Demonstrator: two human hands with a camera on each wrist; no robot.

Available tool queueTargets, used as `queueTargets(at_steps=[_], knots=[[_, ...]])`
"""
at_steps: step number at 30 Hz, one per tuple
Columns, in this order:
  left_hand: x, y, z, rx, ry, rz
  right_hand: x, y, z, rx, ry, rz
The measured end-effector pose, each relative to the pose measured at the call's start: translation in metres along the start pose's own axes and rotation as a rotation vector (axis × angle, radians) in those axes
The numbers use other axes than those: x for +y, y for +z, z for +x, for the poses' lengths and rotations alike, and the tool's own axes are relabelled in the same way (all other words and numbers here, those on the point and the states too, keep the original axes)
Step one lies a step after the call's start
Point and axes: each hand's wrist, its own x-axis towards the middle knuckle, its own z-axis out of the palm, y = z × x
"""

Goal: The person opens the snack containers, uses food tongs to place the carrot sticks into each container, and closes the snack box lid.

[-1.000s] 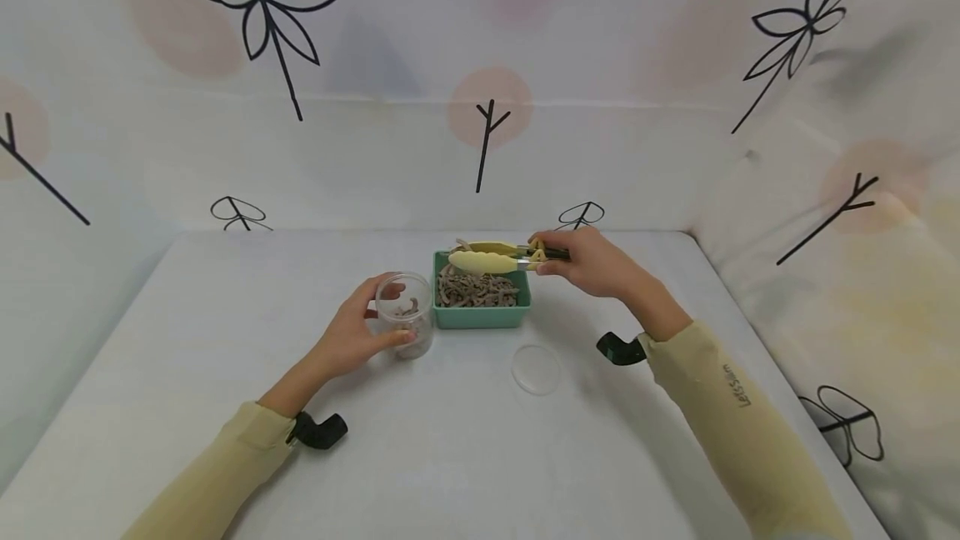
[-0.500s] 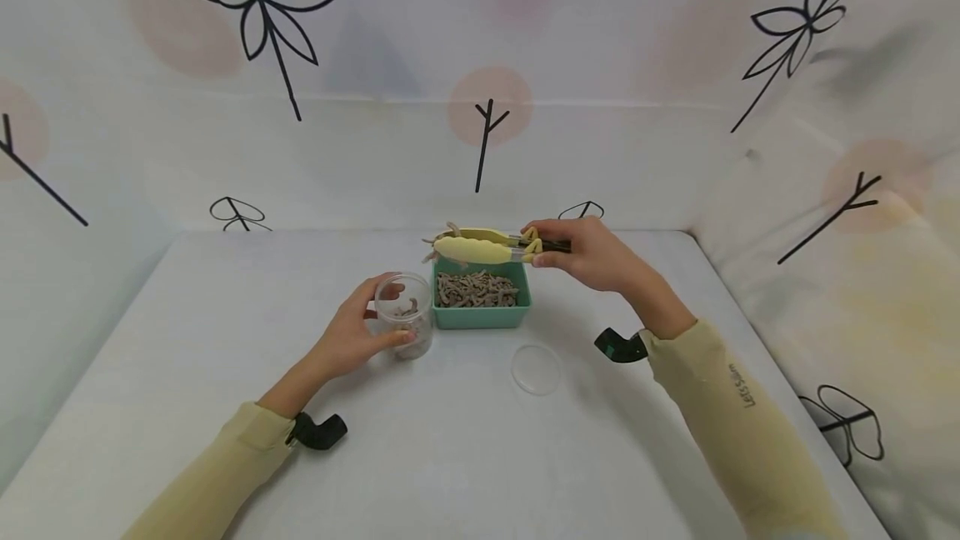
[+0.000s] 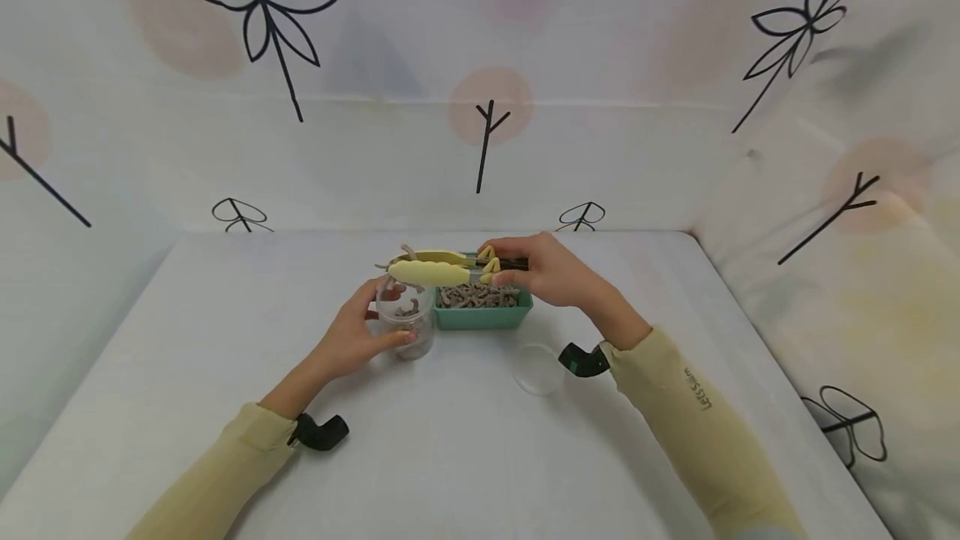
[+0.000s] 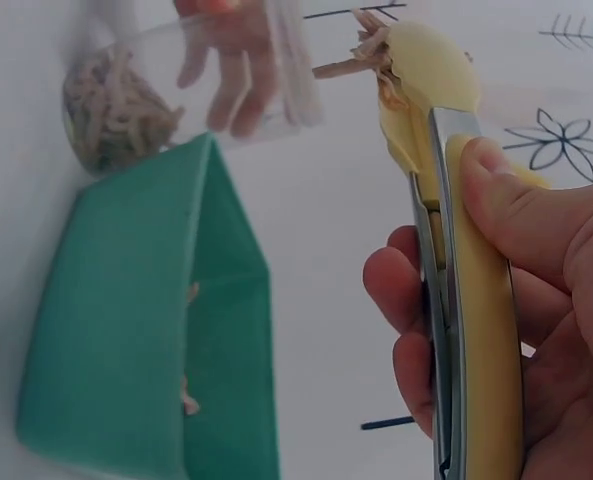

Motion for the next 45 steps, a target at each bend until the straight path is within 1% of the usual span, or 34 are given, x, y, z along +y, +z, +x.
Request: queueTargets(at_steps=[5,11,20,25,32,40,45], knots=[[0.0,0.0,-0.001,0.001,-0.007,-0.006,0.003,0.008,0.0,-0.036,-0.015,-0.017],[-0.001,0.0,-0.002,-0.002,0.0,-0.011,0.002,0.006,-0.001,-0.083,-0.001,-0.063],[-0.001,0.001,-0.001,-0.001,0.007,0.005,-0.016,-0.005,0.002,-0.159,0.0,-0.184],[-0.001,0.001,-0.001,-0.003,0.007,0.008,-0.024,-0.008,0.005,-0.19,0.026,-0.222],[-0.001,0.0,0.0,0.0,0.024,0.005,-0.024,-0.009,0.004,-0.189,0.036,-0.221],[-0.001,0.0,0.0,0.0,0.018,0.009,-0.021,-0.012,0.002,-0.177,0.043,-0.23],[-0.001,0.001,0.0,0.005,0.018,0.001,-0.016,-0.019,-0.004,-0.147,0.078,-0.22]])
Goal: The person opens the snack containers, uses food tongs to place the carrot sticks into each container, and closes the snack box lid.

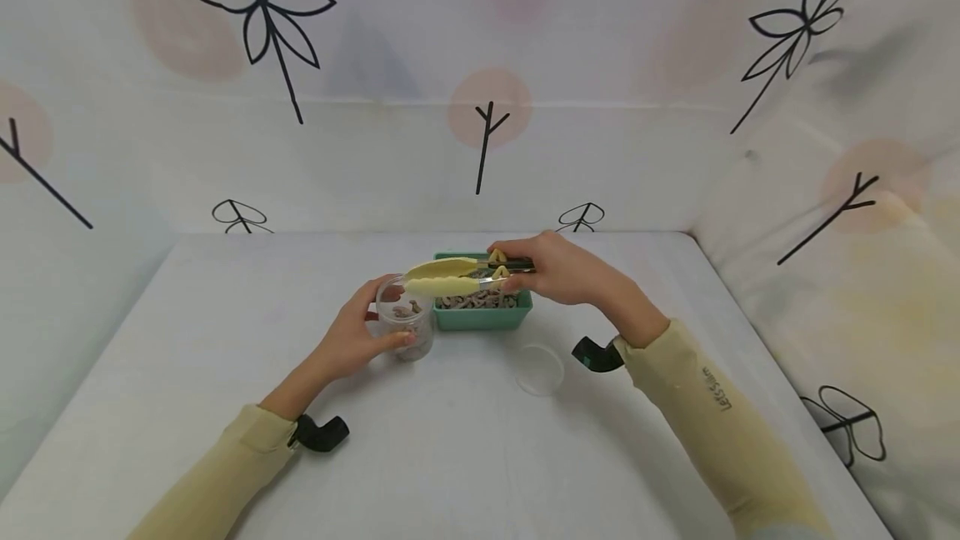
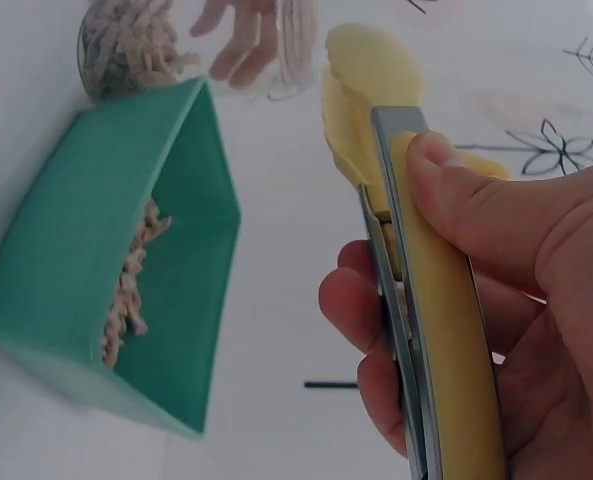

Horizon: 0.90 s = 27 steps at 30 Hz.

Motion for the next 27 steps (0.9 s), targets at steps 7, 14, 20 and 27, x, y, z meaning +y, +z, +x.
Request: queueTargets(at_steps=[7,14,20,27], knots=[[-0.002,0.001,0.0,0.01,0.0,-0.015,0.017,-0.009,-0.013,0.063,0.156,0.022],[0.0,0.001,0.0,0.005,0.007,-0.01,0.039,-0.004,-0.017,0.036,0.255,-0.072],[-0.002,0.0,0.0,0.009,0.018,-0.009,0.046,0.001,-0.011,-0.033,0.287,-0.181],[-0.001,0.001,0.0,0.009,0.018,-0.008,0.039,-0.002,-0.001,-0.141,0.284,-0.279]])
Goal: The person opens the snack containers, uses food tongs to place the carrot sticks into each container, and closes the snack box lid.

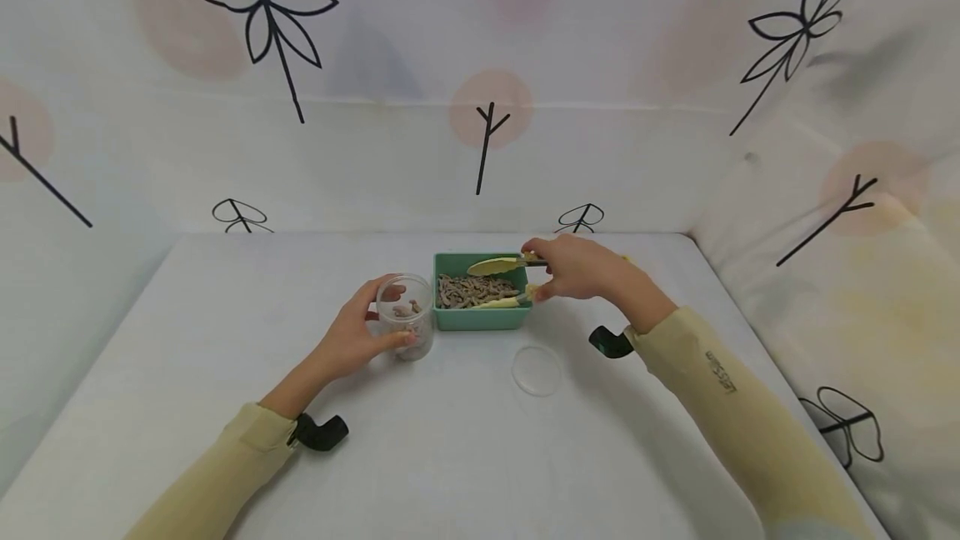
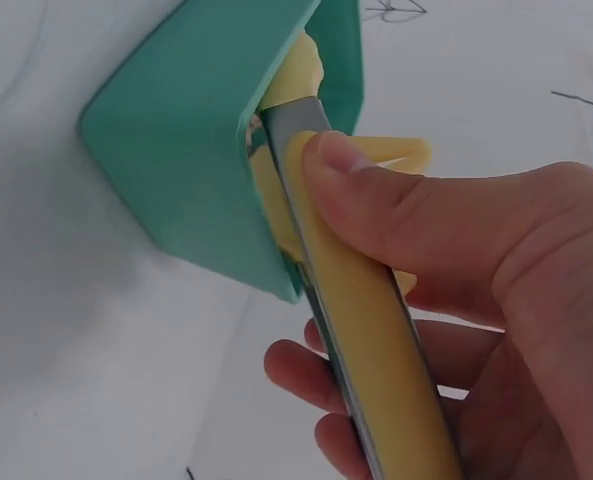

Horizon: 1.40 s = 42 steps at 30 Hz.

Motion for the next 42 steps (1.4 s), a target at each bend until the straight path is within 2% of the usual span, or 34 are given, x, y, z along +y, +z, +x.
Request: queueTargets(at_steps=[9,17,25,28,35,42], knots=[[0.0,0.0,0.0,0.0,-0.021,-0.009,-0.005,0.007,0.008,-0.062,0.039,-0.09],[0.0,-0.001,0.001,-0.002,-0.015,-0.002,-0.018,0.006,0.012,-0.07,0.08,-0.146],[0.0,-0.001,0.0,-0.006,-0.015,-0.01,-0.036,0.004,0.027,-0.118,0.044,-0.243],[0.001,-0.002,-0.001,-0.006,-0.012,-0.009,-0.035,0.007,0.029,-0.12,0.055,-0.225],[0.002,-0.005,-0.003,0.001,-0.009,-0.02,-0.018,0.018,0.033,-0.042,0.042,-0.055],[-0.002,-0.001,0.0,-0.007,-0.001,-0.029,-0.004,0.027,0.033,0.038,0.018,-0.028]])
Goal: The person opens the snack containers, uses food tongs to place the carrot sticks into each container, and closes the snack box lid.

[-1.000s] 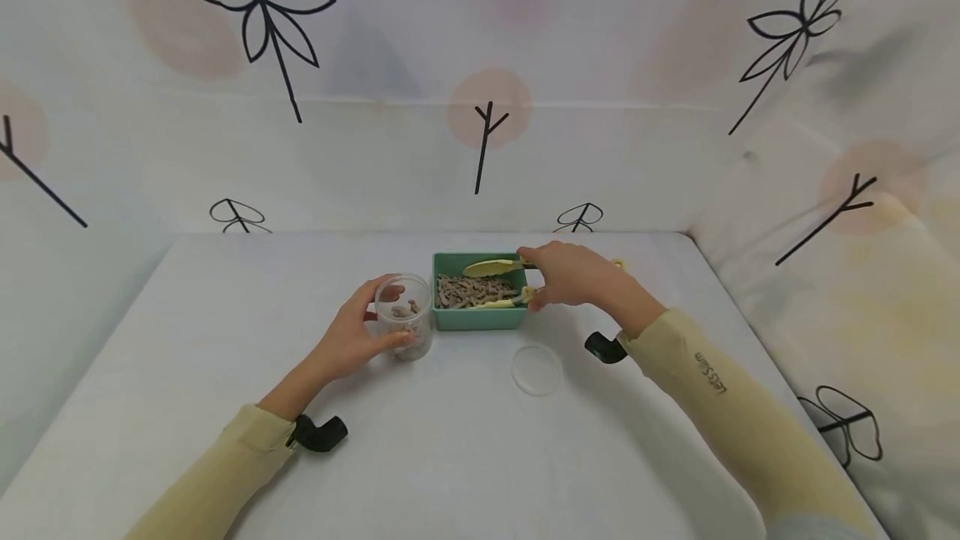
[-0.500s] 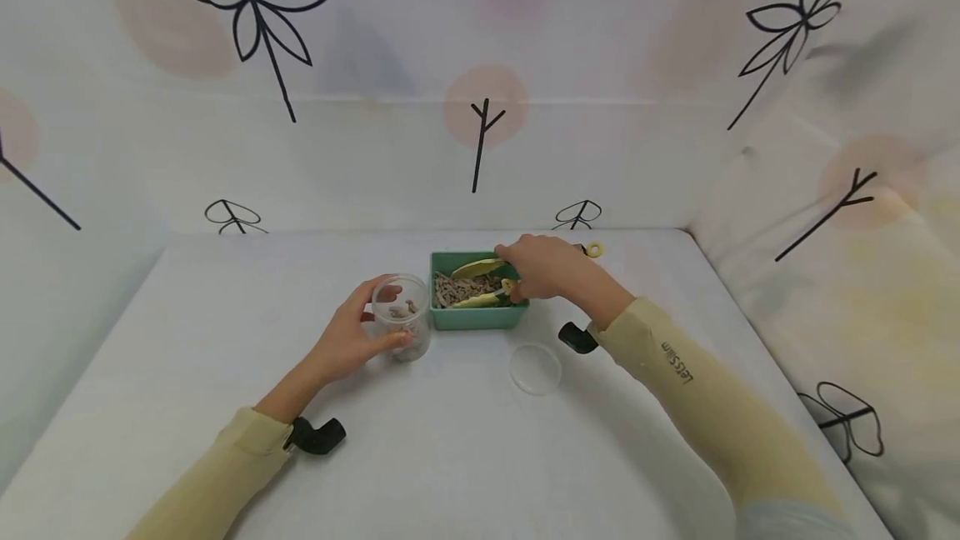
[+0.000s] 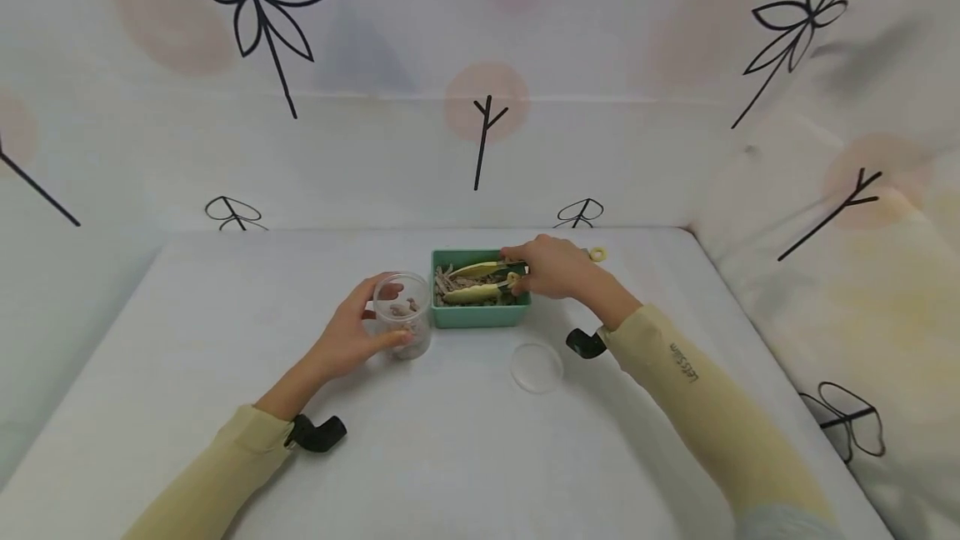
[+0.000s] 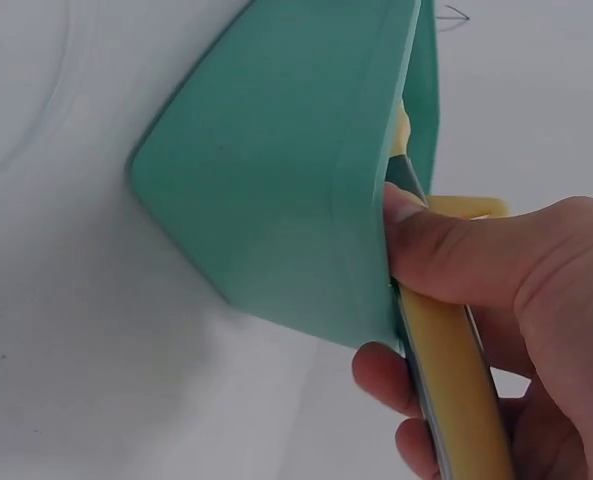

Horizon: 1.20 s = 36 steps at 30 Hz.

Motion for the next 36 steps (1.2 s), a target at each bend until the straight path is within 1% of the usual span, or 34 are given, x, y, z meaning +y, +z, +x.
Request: queueTargets(at_steps=[6,11,14,18,26,32,36], knots=[[-0.002,-0.001,0.0,-0.002,0.008,-0.01,0.001,0.001,-0.004,0.051,-0.032,0.011],[-0.001,0.0,0.0,-0.006,0.018,-0.006,0.004,-0.002,-0.011,0.077,-0.052,0.013],[0.0,-0.001,0.0,-0.005,0.013,-0.004,0.007,-0.004,-0.016,0.095,-0.06,0.019],[0.001,-0.001,-0.001,-0.005,0.001,0.003,0.013,-0.008,-0.022,0.14,-0.075,0.04],[0.001,-0.001,0.0,-0.005,-0.005,0.004,0.023,-0.013,-0.031,0.215,-0.105,0.164],[0.001,-0.001,-0.001,-0.003,-0.014,0.0,0.025,-0.009,-0.03,0.253,-0.11,0.284],[0.002,-0.001,-0.001,-0.002,-0.007,-0.001,0.026,-0.004,-0.03,0.271,-0.123,0.354]])
